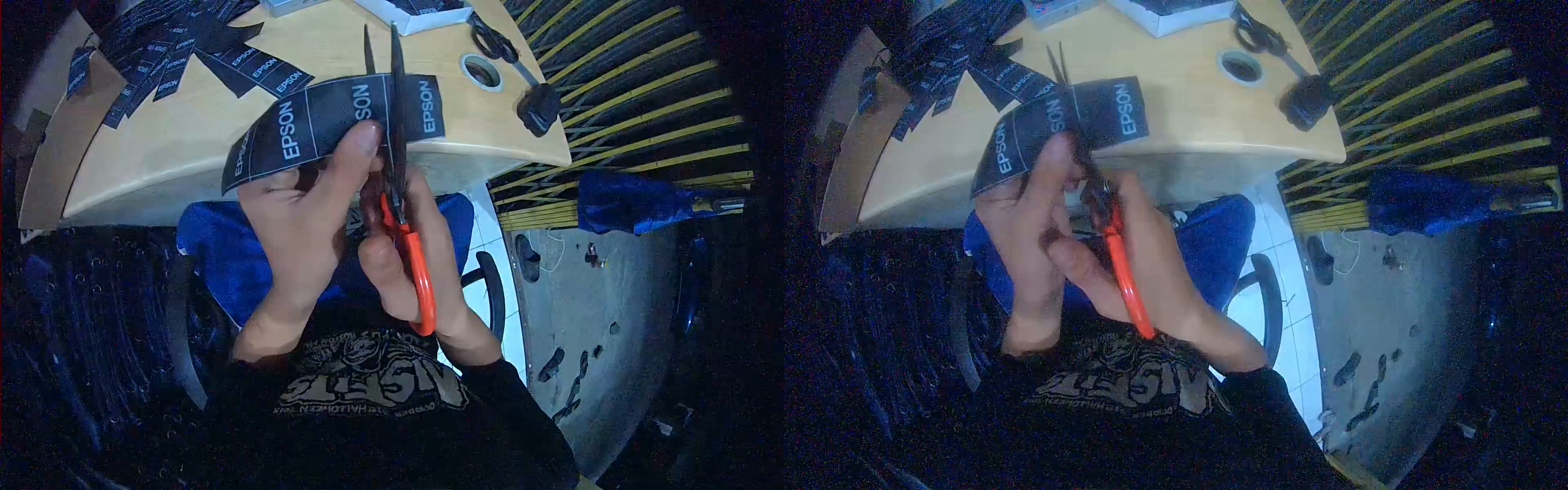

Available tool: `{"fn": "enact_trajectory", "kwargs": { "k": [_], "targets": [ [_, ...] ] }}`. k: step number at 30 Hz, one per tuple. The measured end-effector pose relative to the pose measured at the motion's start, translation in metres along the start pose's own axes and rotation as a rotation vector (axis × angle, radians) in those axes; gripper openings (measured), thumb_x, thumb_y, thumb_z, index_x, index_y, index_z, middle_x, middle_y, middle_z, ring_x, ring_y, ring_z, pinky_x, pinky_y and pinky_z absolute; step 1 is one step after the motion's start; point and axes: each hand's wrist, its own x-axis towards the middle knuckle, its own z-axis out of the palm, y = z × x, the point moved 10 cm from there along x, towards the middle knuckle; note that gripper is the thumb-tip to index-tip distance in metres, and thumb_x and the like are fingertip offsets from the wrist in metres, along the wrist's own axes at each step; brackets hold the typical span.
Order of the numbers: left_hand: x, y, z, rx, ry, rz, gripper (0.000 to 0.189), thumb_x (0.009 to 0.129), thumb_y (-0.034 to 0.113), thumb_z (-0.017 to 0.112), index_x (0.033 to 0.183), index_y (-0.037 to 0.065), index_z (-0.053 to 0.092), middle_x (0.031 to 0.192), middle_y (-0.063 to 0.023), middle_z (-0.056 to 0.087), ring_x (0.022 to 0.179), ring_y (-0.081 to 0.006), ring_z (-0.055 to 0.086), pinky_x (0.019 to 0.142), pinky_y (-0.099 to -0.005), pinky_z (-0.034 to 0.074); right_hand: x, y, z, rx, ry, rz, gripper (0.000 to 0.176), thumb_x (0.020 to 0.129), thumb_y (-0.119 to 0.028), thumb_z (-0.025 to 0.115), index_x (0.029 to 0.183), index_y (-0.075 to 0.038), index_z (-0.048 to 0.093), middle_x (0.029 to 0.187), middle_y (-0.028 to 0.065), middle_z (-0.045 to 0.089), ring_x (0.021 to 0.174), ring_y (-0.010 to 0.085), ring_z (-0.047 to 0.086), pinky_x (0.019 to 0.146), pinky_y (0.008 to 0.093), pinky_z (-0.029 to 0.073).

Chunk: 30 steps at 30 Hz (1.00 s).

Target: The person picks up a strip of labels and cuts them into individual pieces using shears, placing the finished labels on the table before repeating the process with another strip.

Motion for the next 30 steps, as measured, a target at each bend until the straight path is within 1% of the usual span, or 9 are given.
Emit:
{"fn": "enact_trajectory", "kwargs": {
  "k": [6,11,12,13,15,18,21,28,30],
  "targets": [
    [-0.0013,-0.0016,-0.0004,0.041,-0.017,0.015,0.008,0.082,0.003,0.066,0.088,-0.001,0.065,0.075,-0.0016,0.063,0.064,-0.0058,0.056,0.058,-0.0194,0.044,-0.0005,0.0030,-0.0010,0.011,0.017,0.041,0.070,0.082,-0.053,0.056,0.119,0.004,0.041,0.083,0.0027,0.043,0.070,0.0102,0.038,0.061,0.0228,0.033],
    [-0.0007,-0.0001,0.0018,0.056,-0.027,-0.003,0.007,0.082,0.003,0.065,0.087,-0.002,0.065,0.074,-0.0017,0.063,0.064,-0.0057,0.056,0.058,-0.0195,0.044,0.0024,0.0009,-0.0003,0.050,0.037,-0.022,0.071,0.082,-0.055,0.056,0.117,0.005,0.041,0.083,0.0019,0.043,0.072,0.0096,0.038,0.062,0.0237,0.033],
    [-0.0007,0.0012,0.0007,0.093,0.008,0.011,0.006,0.082,0.003,0.065,0.086,-0.002,0.065,0.074,-0.0014,0.063,0.063,-0.0052,0.055,0.057,-0.0195,0.043,0.0028,-0.0005,-0.0005,0.012,0.003,0.036,0.072,0.081,-0.056,0.057,0.117,0.004,0.041,0.086,0.0027,0.045,0.077,0.0105,0.040,0.067,0.0246,0.036],
    [-0.0016,0.0035,0.0012,0.093,0.008,0.012,0.006,0.082,0.003,0.065,0.086,-0.002,0.065,0.074,-0.0014,0.063,0.063,-0.0052,0.055,0.057,-0.0195,0.043,0.0024,-0.0003,-0.0005,0.012,0.003,0.036,0.072,0.081,-0.056,0.057,0.117,0.004,0.041,0.086,0.0027,0.045,0.077,0.0105,0.040,0.067,0.0246,0.036],
    [-0.0037,0.0030,0.0003,0.157,0.016,-0.056,0.006,0.082,0.003,0.065,0.085,-0.002,0.065,0.072,-0.0009,0.063,0.062,-0.0048,0.054,0.057,-0.0196,0.044,0.0020,0.0037,0.0000,0.063,0.011,0.059,0.073,0.081,-0.056,0.057,0.118,0.005,0.040,0.092,0.0051,0.049,0.083,0.0121,0.045,0.074,0.0253,0.038],
    [-0.0021,0.0015,0.0009,0.193,-0.020,-0.038,0.005,0.082,0.004,0.065,0.084,-0.001,0.065,0.071,-0.0006,0.062,0.061,-0.0049,0.055,0.056,-0.0196,0.044,0.0013,0.0058,0.0015,0.151,0.032,0.042,0.072,0.082,-0.054,0.058,0.120,0.005,0.040,0.099,0.0085,0.052,0.090,0.0136,0.048,0.079,0.0254,0.039],
    [-0.0017,0.0012,0.0008,0.200,-0.029,-0.002,0.005,0.082,0.004,0.066,0.083,-0.001,0.066,0.070,-0.0003,0.062,0.061,-0.0048,0.055,0.056,-0.0190,0.043,0.0025,0.0031,-0.0004,0.066,-0.007,0.032,0.070,0.083,-0.051,0.058,0.120,0.005,0.040,0.100,0.0092,0.053,0.090,0.0143,0.049,0.079,0.0261,0.040],
    [-0.0003,0.0006,0.0021,0.176,0.003,0.011,0.006,0.082,0.004,0.066,0.084,-0.002,0.065,0.070,0.0004,0.061,0.060,-0.0042,0.052,0.055,-0.0185,0.041,0.0027,0.0074,-0.0020,0.013,0.026,0.056,0.063,0.086,-0.046,0.057,0.119,0.004,0.041,0.096,0.0090,0.053,0.085,0.0139,0.048,0.076,0.0274,0.041],
    [0.0002,-0.0028,0.0031,0.154,-0.036,0.014,0.005,0.082,0.003,0.066,0.084,-0.002,0.065,0.069,0.0008,0.060,0.060,-0.0040,0.051,0.055,-0.0187,0.041,0.0042,0.0009,-0.0035,0.013,0.044,-0.010,0.060,0.087,-0.044,0.056,0.119,0.004,0.042,0.095,0.0092,0.053,0.083,0.0136,0.048,0.074,0.0272,0.041]
  ]
}}
